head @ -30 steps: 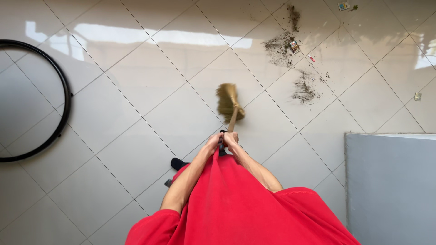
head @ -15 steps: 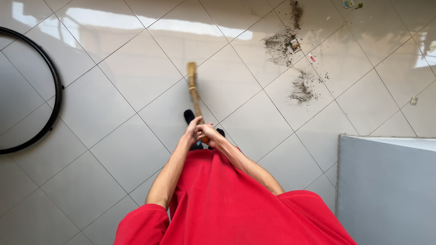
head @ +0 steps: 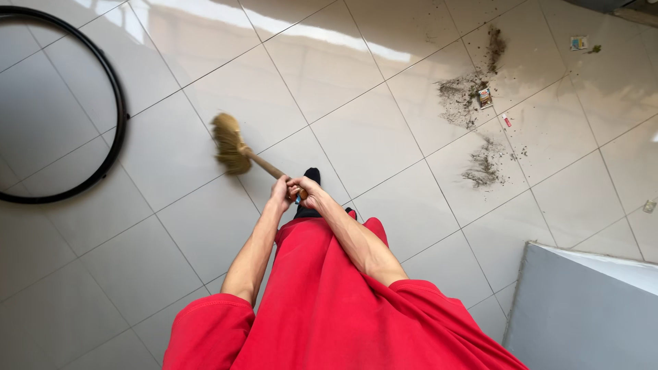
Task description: The person sweeps hair and dust across a tiled floor using a broom.
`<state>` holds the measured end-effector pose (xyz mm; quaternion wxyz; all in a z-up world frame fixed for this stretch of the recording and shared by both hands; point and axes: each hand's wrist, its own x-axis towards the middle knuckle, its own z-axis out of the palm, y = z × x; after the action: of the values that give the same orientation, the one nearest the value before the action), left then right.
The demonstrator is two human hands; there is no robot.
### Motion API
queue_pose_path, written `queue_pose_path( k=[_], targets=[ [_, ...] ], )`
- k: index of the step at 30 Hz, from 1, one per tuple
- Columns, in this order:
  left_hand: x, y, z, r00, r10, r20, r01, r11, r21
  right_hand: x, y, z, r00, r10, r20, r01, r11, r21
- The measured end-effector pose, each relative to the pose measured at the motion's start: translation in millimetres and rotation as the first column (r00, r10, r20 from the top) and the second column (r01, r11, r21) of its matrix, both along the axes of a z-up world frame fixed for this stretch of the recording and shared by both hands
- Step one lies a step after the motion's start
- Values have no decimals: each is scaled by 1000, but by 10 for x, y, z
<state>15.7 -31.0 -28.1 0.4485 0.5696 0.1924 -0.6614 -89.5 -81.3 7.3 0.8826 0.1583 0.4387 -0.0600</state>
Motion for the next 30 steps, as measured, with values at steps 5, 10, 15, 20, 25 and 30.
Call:
queue_pose_path(
  k=[5,10,15,20,25,30],
  targets=[
    [-521,-518,-117,913,-390,-121,369,915,-165,-453,-346,-144,919,-210,-333,135,963,-235],
    [-981,-952,36,642,-756,-130,738,655,-160,-1037,-556,-173,670,-307,-676,17,917,-399],
    [-1159,-1238,33,556,-812,-177,773,583,-248,-1404,-569,-94,605,-294,-740,-81,902,-424],
    [-1348,-1408,24,517,-822,-238,786,566,-248,-1660,-385,82,822,-450,-348,298,862,-410],
    [-1732,-1275,7,598,-801,-8,786,589,-188,-1929,-333,62,916,-399,-28,394,911,-120],
    [-2114,-1240,-22,593,-802,-76,803,596,-20,-2408,-480,-58,903,-430,14,430,902,35]
  ],
)
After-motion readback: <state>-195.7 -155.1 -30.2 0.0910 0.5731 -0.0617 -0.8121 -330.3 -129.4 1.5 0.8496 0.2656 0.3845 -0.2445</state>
